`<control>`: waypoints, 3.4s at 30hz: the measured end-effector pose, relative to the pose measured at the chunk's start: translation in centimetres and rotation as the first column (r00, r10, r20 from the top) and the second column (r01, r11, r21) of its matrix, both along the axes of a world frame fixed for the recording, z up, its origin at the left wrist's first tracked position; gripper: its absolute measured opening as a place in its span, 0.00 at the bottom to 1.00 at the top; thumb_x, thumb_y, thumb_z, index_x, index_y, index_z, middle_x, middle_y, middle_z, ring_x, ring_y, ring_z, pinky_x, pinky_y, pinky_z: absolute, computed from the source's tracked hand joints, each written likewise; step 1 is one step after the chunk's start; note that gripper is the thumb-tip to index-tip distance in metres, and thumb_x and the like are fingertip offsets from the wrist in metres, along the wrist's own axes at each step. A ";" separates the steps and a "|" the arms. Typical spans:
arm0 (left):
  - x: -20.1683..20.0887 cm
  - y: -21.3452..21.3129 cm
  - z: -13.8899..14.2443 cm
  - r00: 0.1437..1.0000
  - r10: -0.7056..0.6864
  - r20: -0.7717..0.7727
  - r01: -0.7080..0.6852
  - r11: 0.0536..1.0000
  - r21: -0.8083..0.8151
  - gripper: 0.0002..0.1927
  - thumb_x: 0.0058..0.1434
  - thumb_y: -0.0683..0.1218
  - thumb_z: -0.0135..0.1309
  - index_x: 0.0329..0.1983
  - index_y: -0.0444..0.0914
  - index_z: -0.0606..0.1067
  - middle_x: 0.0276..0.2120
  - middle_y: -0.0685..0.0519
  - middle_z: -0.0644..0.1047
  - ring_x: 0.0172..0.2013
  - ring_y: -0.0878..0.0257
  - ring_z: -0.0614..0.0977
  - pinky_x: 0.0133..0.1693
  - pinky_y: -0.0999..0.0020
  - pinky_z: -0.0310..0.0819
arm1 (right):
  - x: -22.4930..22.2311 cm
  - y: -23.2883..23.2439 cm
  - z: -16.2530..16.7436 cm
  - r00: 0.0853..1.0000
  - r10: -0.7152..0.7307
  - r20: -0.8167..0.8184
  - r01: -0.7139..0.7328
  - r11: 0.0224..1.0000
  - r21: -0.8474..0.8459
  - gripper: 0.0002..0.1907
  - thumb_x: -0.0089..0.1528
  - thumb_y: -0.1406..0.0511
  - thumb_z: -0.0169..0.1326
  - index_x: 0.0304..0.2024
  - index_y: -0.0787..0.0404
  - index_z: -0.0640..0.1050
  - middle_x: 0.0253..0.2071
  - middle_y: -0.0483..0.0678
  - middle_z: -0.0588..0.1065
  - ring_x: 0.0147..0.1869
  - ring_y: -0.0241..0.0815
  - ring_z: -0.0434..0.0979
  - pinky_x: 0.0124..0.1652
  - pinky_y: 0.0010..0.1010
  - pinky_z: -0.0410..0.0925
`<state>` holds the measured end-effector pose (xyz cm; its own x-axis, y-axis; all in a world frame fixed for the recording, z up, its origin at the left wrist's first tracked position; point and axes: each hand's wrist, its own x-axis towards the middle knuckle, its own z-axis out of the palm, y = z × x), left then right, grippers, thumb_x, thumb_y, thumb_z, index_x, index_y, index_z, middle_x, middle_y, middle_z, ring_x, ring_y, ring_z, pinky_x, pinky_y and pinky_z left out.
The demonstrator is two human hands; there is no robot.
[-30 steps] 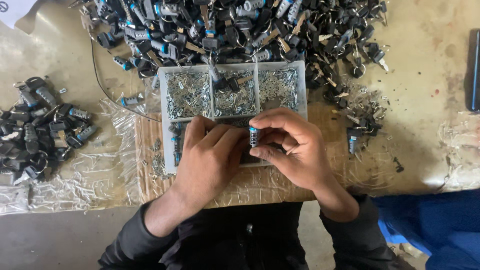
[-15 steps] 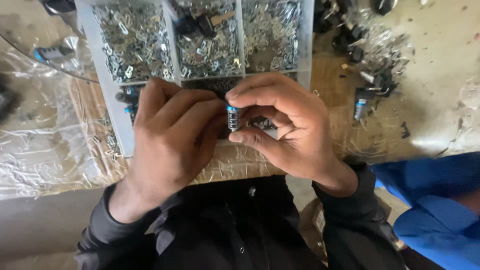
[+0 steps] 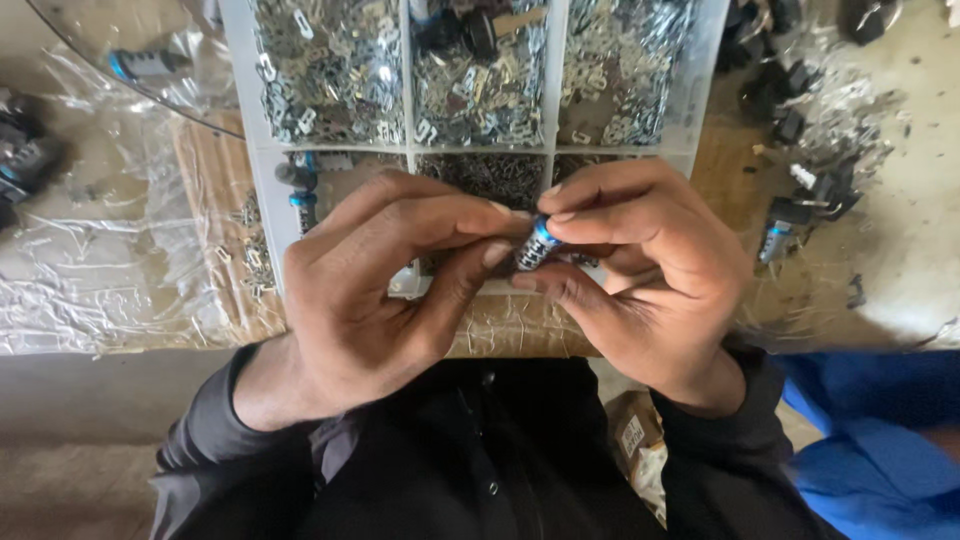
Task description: The person assembles lock cylinders at a workbench. They hold a lock core in one hand, pick small metal pins and springs from a compartment tray, insert the pins into the cylinder by hand, and place finished cylinders with a pile of completed locks.
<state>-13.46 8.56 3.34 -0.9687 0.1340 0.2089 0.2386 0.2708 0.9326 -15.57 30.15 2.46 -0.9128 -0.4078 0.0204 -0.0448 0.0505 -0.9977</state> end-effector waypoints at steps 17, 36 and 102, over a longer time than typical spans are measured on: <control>1.2 -0.4 -1.4 0.994 -0.040 -0.103 0.029 0.994 -0.102 0.17 0.61 0.33 0.65 0.47 0.30 0.69 0.36 0.46 0.76 0.37 0.65 0.82 0.36 0.74 0.79 | -0.5 -0.4 0.4 0.990 -0.047 -0.133 0.066 0.988 0.140 0.14 0.54 0.80 0.67 0.39 0.72 0.77 0.46 0.56 0.74 0.47 0.39 0.82 0.45 0.23 0.81; -1.0 -0.3 0.5 0.963 -0.104 -0.249 -0.072 0.790 -0.609 0.09 0.57 0.42 0.70 0.37 0.36 0.81 0.34 0.53 0.81 0.33 0.55 0.73 0.35 0.64 0.67 | -0.4 0.0 0.5 0.994 -0.084 0.068 0.080 0.995 0.051 0.17 0.64 0.74 0.66 0.52 0.70 0.75 0.57 0.56 0.74 0.50 0.39 0.84 0.49 0.23 0.83; 1.0 0.2 -0.3 0.997 0.056 0.060 -0.062 0.993 0.099 0.10 0.64 0.33 0.66 0.41 0.33 0.75 0.40 0.47 0.82 0.41 0.63 0.87 0.40 0.75 0.82 | 0.9 0.5 -0.8 1.000 -0.001 -0.032 -0.001 0.999 -0.051 0.14 0.66 0.77 0.62 0.51 0.69 0.73 0.58 0.52 0.68 0.55 0.34 0.80 0.53 0.21 0.80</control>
